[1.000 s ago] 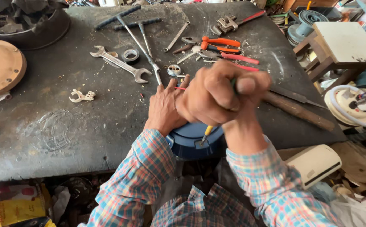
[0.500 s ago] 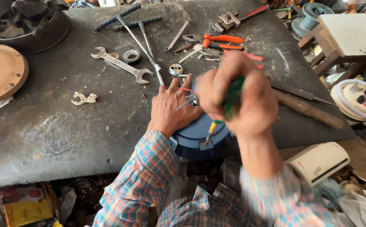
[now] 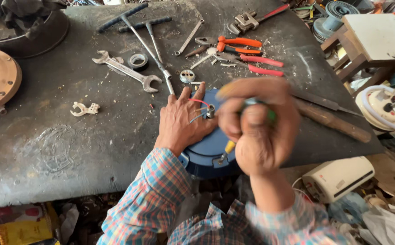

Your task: The person uses a screwdriver to tighten screws on the base of a blue circular electrical device. They rotate the device to access different screw locations and continue tightening until the base is secured.

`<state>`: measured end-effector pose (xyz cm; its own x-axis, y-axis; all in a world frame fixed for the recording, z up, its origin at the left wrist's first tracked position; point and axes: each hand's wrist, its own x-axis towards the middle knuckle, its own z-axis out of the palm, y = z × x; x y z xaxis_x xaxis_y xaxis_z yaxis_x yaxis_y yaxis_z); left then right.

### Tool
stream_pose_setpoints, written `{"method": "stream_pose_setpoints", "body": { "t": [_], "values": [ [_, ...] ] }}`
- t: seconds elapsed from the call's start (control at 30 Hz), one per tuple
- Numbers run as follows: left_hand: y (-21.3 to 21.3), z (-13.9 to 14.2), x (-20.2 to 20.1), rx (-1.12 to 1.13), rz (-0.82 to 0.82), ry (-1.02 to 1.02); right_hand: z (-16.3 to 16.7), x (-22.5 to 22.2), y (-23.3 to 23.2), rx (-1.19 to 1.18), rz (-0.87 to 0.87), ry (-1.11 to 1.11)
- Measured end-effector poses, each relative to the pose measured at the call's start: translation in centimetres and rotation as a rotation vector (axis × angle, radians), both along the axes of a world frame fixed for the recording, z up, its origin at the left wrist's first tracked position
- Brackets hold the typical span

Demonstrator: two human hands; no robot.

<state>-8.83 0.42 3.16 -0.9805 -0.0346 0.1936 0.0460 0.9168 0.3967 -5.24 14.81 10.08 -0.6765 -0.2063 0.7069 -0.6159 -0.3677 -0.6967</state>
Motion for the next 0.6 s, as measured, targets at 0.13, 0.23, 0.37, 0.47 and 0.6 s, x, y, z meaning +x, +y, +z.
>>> {"method": "stream_pose_setpoints", "body": {
  "t": [0.13, 0.23, 0.37, 0.47, 0.6],
  "values": [
    [0.0, -0.9, -1.2, -0.008, -0.062, 0.022, 1.4, -7.7, 0.3, -0.085, 1.206, -0.019],
    [1.0, -1.4, 0.2, 0.037, -0.026, 0.068, 0.4, -7.3, 0.3, -0.183, 1.659, 0.006],
    [0.2, -1.4, 2.2, 0.048, -0.014, -0.015, -2.5, -0.7, -0.7, -0.195, 0.731, -0.016],
    [-0.8, -1.2, 0.8, 0.03, 0.0, -0.089, -4.1, 1.8, -0.9, -0.131, -0.272, 0.013],
    [-1.6, -2.6, -1.7, 0.035, -0.011, -0.079, -4.4, -1.6, -1.3, -0.123, -0.036, -0.054]
  ]
}}
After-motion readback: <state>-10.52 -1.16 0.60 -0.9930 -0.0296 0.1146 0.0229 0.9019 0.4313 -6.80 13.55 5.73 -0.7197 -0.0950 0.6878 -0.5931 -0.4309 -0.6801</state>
